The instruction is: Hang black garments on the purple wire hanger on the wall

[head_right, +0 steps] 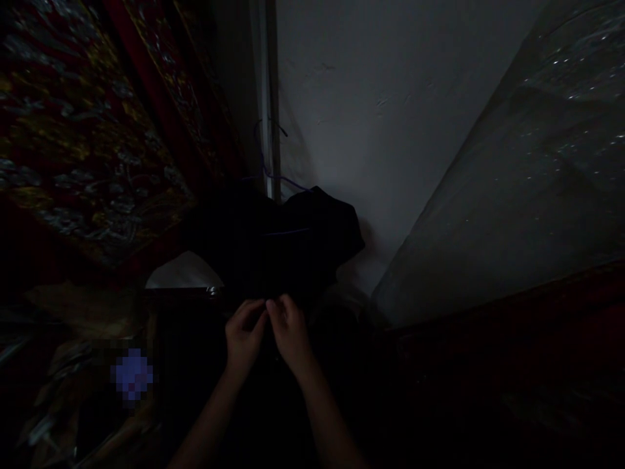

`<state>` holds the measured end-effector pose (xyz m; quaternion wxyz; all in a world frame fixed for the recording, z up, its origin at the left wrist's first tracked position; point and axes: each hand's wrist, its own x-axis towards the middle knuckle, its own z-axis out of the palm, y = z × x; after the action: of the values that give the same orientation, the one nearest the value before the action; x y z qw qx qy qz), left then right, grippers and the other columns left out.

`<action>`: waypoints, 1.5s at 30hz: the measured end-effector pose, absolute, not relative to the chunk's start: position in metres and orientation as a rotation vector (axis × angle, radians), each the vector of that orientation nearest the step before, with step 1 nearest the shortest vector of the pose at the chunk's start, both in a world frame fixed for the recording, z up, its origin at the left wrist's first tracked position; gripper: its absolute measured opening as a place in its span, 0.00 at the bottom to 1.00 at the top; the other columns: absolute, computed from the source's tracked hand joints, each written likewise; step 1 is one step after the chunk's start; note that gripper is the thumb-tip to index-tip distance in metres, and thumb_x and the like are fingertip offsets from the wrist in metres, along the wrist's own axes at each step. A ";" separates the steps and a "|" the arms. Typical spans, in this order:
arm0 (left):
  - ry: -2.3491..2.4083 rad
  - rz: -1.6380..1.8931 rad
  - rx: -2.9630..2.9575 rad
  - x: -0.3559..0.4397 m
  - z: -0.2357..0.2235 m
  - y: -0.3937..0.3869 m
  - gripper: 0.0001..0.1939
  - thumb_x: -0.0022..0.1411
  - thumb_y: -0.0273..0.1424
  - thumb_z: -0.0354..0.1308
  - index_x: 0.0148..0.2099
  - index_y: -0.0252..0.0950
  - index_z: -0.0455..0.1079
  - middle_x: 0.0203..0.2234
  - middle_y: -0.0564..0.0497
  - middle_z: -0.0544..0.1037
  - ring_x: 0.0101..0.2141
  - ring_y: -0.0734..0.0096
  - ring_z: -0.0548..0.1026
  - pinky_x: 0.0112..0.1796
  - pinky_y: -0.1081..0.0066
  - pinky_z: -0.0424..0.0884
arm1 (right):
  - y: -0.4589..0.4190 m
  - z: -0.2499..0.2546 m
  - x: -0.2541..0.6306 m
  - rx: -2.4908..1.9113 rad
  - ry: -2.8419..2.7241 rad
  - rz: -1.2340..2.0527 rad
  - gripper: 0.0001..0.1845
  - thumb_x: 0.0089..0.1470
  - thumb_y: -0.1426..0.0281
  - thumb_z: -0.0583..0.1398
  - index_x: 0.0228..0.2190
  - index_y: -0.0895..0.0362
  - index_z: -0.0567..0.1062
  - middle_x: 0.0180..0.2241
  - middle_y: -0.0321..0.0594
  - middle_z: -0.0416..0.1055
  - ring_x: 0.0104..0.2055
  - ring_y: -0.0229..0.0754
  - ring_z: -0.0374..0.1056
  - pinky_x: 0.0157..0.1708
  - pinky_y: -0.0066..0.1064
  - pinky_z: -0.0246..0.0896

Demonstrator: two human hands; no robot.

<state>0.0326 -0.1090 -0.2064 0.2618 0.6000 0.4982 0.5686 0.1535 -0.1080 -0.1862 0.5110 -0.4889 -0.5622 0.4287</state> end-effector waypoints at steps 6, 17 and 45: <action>1.147 1.608 1.727 0.027 -0.207 -0.107 0.10 0.65 0.30 0.60 0.46 0.39 0.80 0.37 0.47 0.81 0.38 0.64 0.80 0.40 0.65 0.76 | -0.103 -0.177 0.167 -1.171 -1.426 1.037 0.23 0.58 0.50 0.59 0.23 0.55 0.69 0.19 0.32 0.62 0.23 0.35 0.59 0.25 0.28 0.53; 1.244 1.603 1.801 0.038 -0.226 -0.095 0.03 0.66 0.28 0.59 0.38 0.37 0.75 0.32 0.50 0.78 0.35 0.66 0.78 0.37 0.70 0.71 | -0.033 -0.055 0.174 -0.990 -1.088 1.251 0.14 0.48 0.60 0.67 0.23 0.59 0.75 0.14 0.29 0.62 0.14 0.28 0.51 0.14 0.24 0.39; 0.863 2.327 1.129 -0.065 -0.032 -0.004 0.07 0.63 0.34 0.60 0.33 0.38 0.69 0.27 0.53 0.73 0.34 0.69 0.75 0.41 0.68 0.72 | -0.035 -0.123 0.151 -0.945 -1.408 0.980 0.15 0.54 0.58 0.60 0.24 0.55 0.71 0.17 0.30 0.61 0.20 0.35 0.57 0.22 0.28 0.50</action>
<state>-0.0650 -0.0035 -0.0315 0.2057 0.4053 0.3098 0.8351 0.1512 -0.0346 -0.1234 0.5577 -0.4006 -0.5968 0.4153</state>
